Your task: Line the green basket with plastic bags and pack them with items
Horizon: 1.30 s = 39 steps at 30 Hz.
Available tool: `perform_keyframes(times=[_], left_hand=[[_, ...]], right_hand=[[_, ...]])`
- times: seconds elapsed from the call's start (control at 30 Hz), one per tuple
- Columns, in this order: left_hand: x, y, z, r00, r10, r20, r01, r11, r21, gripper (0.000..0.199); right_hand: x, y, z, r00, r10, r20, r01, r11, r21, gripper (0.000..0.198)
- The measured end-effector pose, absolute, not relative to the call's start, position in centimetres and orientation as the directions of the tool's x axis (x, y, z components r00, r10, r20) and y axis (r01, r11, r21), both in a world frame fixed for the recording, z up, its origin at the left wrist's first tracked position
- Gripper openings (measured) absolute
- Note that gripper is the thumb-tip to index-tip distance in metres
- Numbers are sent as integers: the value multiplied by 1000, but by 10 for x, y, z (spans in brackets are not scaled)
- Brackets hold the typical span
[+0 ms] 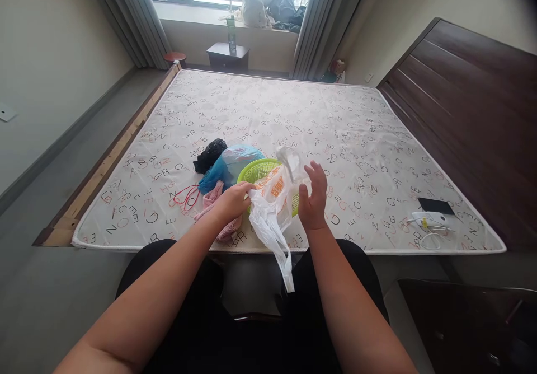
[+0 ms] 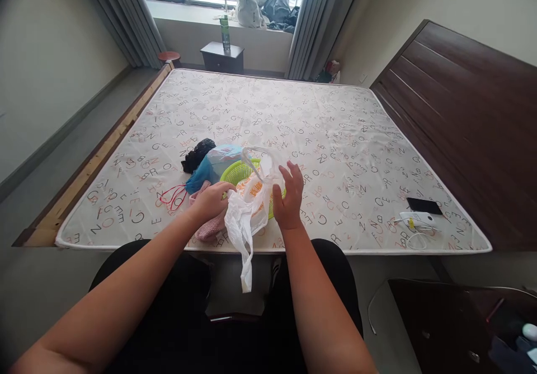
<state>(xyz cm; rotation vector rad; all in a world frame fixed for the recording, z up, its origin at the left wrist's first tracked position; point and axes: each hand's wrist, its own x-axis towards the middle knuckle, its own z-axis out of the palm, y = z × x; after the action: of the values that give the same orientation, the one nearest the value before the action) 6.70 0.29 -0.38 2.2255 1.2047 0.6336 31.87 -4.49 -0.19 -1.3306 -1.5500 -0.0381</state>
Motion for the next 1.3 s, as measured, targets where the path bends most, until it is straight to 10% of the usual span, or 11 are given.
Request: perform_keyframes(times=[0.23, 0.4, 0.73, 0.97, 1.3], left_hand=[[73, -2, -9, 547, 824, 148, 583, -502, 639, 25], [75, -2, -8, 558, 821, 123, 583, -493, 645, 28], [90, -50, 25, 784, 564, 260, 335, -736, 588, 83], [93, -61, 18, 896, 416, 155, 287, -810, 512, 59], [70, -24, 12, 656, 706, 267, 434, -643, 631, 19]], right_hand=[[320, -44, -2, 71, 778, 625, 809, 322, -492, 63], [319, -45, -3, 158, 747, 646, 779, 308, -546, 38], [331, -39, -6, 566, 692, 447, 621, -2, -784, 18], [324, -40, -3, 636, 712, 297, 482, -66, -874, 20], [324, -35, -7, 691, 698, 185, 367, -119, -922, 17]])
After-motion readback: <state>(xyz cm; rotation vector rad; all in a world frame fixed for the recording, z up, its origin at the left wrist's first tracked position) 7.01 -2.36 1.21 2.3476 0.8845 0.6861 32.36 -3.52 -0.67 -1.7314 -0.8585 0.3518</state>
